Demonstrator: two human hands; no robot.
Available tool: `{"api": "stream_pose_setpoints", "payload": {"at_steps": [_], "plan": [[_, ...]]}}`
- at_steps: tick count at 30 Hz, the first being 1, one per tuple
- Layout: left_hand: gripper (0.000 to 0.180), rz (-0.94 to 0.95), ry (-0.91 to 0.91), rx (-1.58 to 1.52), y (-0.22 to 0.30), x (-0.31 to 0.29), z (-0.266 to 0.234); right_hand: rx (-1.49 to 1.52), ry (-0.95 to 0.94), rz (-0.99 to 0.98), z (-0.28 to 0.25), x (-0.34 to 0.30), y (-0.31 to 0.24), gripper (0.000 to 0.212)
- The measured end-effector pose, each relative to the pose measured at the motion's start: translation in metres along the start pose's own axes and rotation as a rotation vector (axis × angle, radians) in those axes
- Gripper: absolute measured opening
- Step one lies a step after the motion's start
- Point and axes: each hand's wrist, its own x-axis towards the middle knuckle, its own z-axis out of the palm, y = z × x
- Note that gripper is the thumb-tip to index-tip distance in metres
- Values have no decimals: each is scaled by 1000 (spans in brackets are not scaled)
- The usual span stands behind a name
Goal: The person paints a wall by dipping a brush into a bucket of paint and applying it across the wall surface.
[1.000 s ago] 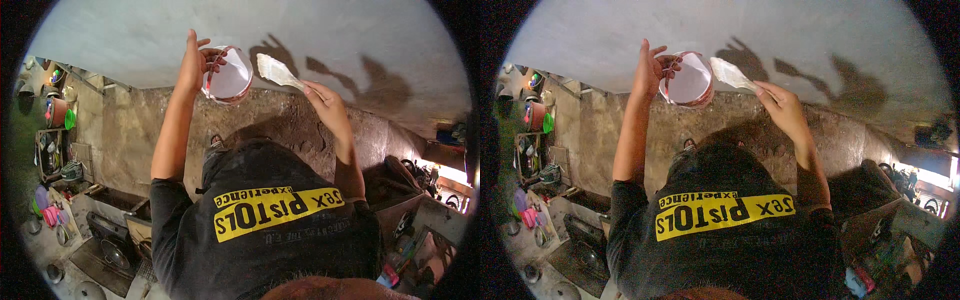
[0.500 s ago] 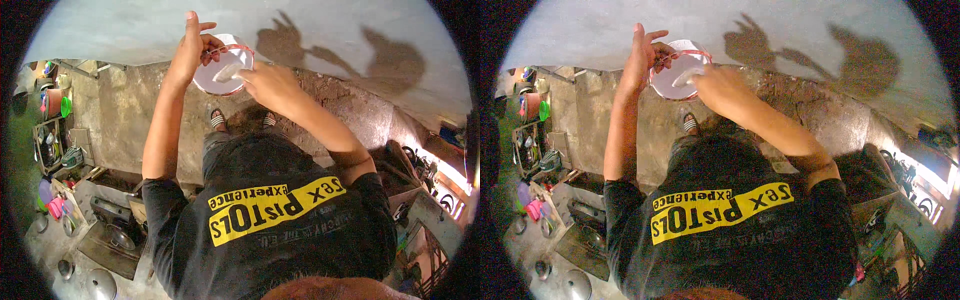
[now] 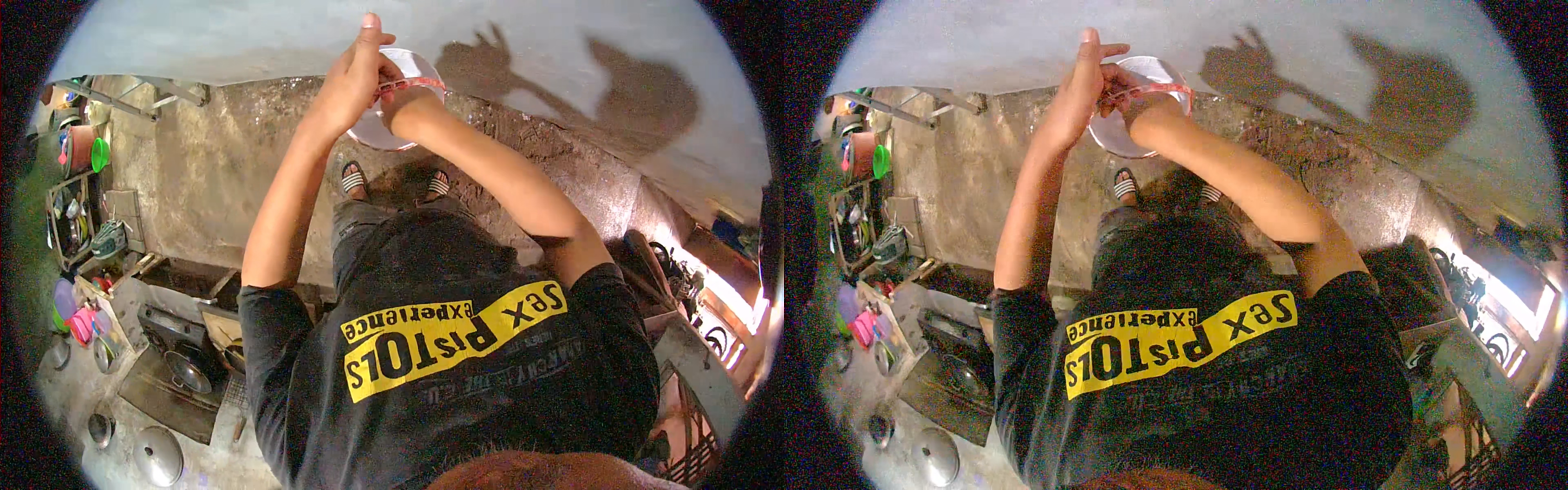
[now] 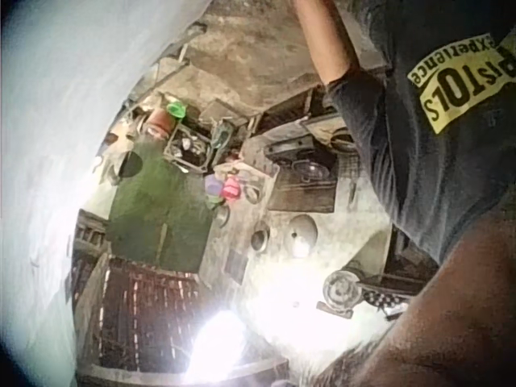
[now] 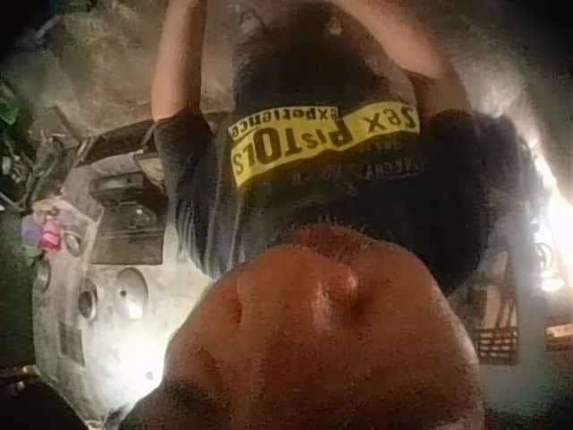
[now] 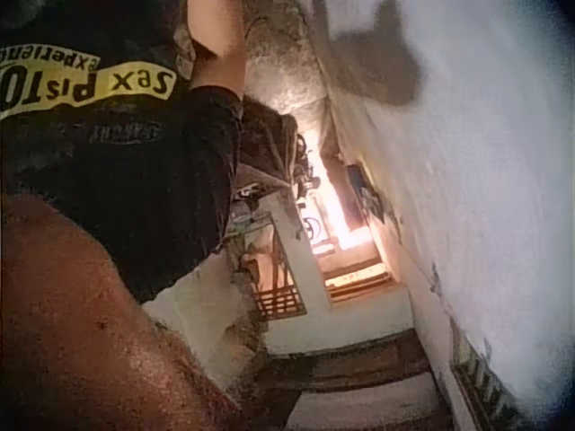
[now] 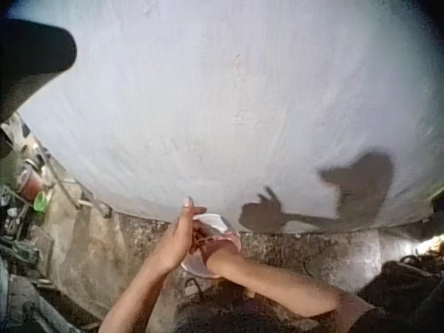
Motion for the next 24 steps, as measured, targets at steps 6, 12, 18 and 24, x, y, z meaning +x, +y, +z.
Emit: {"api": "stream_pose_setpoints", "payload": {"at_steps": [6,12,18,24], "plan": [[81,5,7,28,-12,-4,12,42,79,-101,38,8,16,39],[81,-41,11,30,-15,-10,17,126,-8,-15,26,-4,9,31],[84,-54,-9,43,-5,-5,25,140,104,15,14,-14,6,37],[83,-64,-26,24,0,-8,39,471,-71,205,-6,-33,6,40]]}}
